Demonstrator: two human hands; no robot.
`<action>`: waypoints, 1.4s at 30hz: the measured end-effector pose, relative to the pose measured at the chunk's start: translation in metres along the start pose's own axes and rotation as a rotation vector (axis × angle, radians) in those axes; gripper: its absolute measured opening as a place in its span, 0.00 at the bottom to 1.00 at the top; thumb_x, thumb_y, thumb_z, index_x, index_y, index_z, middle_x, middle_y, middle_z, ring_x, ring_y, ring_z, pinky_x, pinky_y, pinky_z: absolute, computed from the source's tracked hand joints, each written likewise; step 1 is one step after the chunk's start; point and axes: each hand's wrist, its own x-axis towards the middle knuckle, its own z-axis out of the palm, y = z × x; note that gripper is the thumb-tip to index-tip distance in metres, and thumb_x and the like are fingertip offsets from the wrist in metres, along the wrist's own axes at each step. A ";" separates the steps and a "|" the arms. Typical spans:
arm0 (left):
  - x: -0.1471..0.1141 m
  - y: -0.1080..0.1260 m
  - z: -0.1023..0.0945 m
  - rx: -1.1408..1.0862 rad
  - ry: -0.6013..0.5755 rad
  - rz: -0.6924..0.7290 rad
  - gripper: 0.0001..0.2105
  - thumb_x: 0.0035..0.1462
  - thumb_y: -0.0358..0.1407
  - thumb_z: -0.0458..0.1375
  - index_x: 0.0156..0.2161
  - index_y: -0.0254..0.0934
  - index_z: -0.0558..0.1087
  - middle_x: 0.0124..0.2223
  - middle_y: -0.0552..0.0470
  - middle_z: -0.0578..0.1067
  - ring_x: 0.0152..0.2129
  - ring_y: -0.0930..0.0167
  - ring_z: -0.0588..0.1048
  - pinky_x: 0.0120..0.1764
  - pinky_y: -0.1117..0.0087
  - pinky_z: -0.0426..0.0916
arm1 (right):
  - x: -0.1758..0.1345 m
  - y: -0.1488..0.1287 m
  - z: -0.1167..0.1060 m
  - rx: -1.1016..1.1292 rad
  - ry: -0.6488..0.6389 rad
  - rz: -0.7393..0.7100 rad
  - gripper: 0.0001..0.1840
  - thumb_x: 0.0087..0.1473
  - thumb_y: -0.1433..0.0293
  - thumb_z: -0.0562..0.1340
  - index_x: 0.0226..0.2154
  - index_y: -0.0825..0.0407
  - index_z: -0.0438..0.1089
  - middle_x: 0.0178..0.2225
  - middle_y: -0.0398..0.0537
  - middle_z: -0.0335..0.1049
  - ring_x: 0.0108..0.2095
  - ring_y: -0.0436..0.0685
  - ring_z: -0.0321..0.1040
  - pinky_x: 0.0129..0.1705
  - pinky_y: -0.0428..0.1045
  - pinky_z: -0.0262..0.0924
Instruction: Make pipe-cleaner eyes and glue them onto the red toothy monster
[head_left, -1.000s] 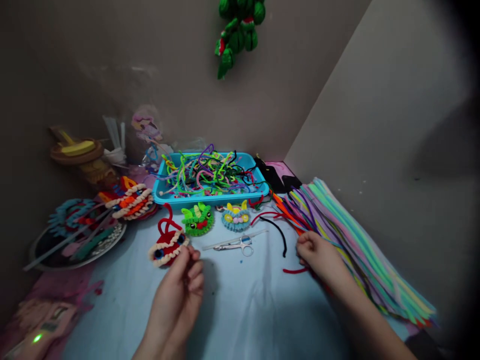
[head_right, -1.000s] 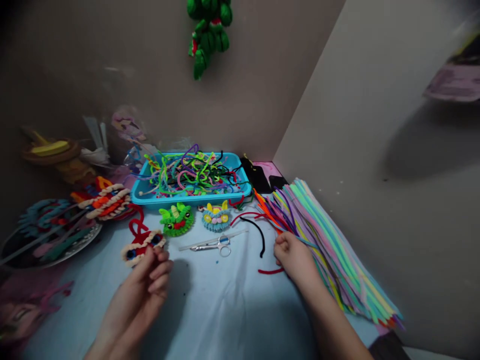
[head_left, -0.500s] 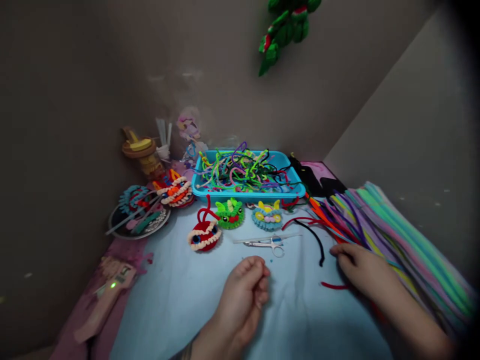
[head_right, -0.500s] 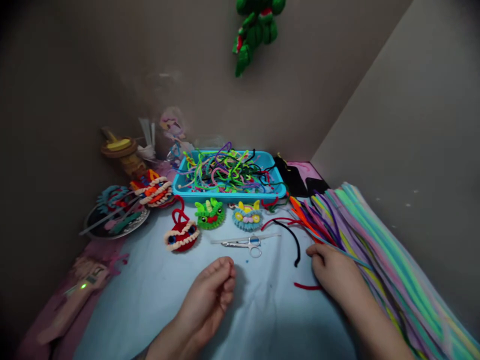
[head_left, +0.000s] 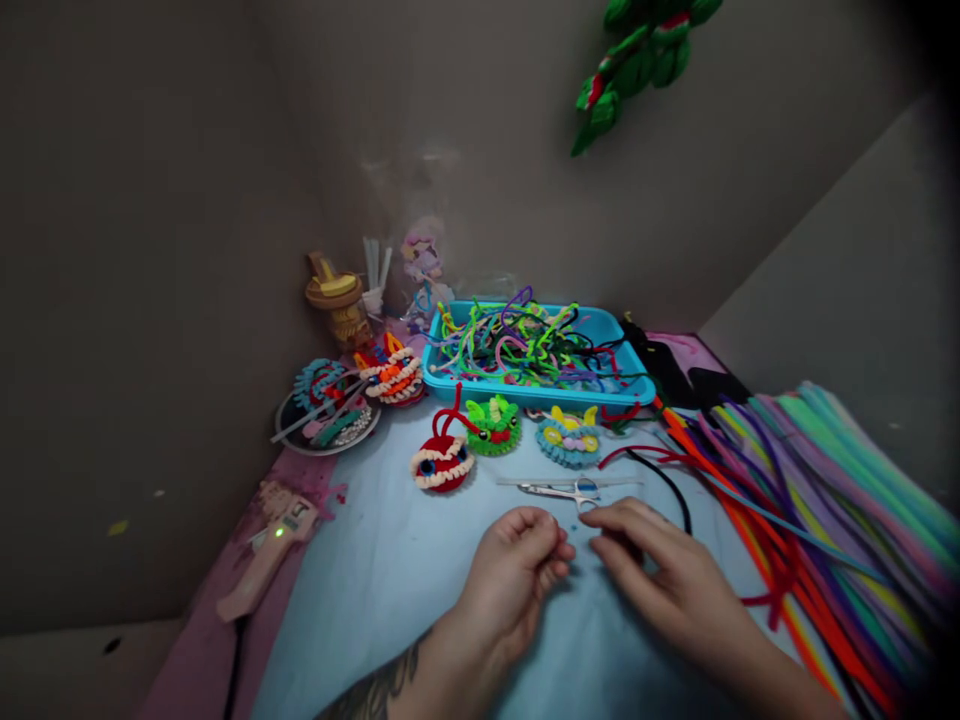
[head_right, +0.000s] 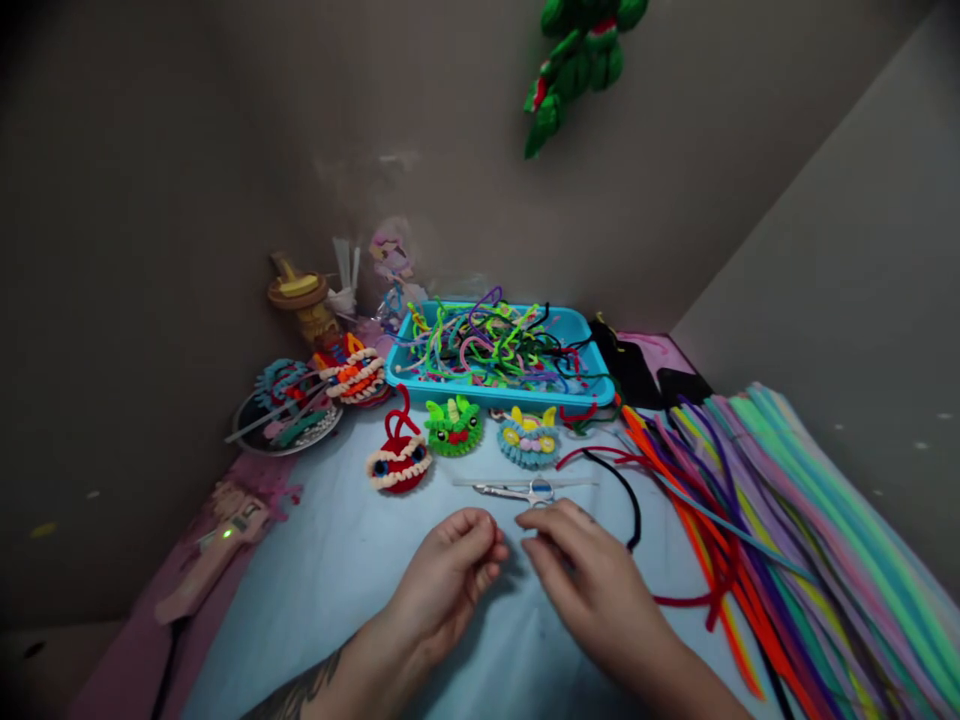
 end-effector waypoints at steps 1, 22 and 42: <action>0.001 0.000 -0.001 0.017 -0.009 0.024 0.17 0.36 0.39 0.71 0.25 0.30 0.70 0.22 0.54 0.70 0.19 0.80 0.67 0.21 0.81 0.60 | 0.003 -0.007 0.005 0.035 -0.011 -0.042 0.08 0.57 0.72 0.55 0.38 0.49 0.69 0.32 0.47 0.70 0.33 0.54 0.70 0.34 0.47 0.66; 0.014 0.001 -0.015 0.675 -0.075 0.172 0.26 0.41 0.58 0.60 0.18 0.36 0.60 0.13 0.62 0.56 0.12 0.80 0.52 0.17 0.77 0.44 | 0.002 0.004 0.033 0.011 0.112 -0.291 0.09 0.56 0.78 0.54 0.33 0.52 0.68 0.26 0.47 0.66 0.28 0.54 0.62 0.32 0.50 0.61; 0.004 0.044 -0.004 -0.344 0.382 0.242 0.14 0.63 0.30 0.46 0.30 0.30 0.72 0.29 0.49 0.73 0.23 0.76 0.75 0.28 0.76 0.73 | 0.021 0.024 0.049 -0.053 0.055 -0.081 0.09 0.55 0.74 0.55 0.24 0.51 0.62 0.25 0.44 0.63 0.28 0.52 0.63 0.30 0.46 0.57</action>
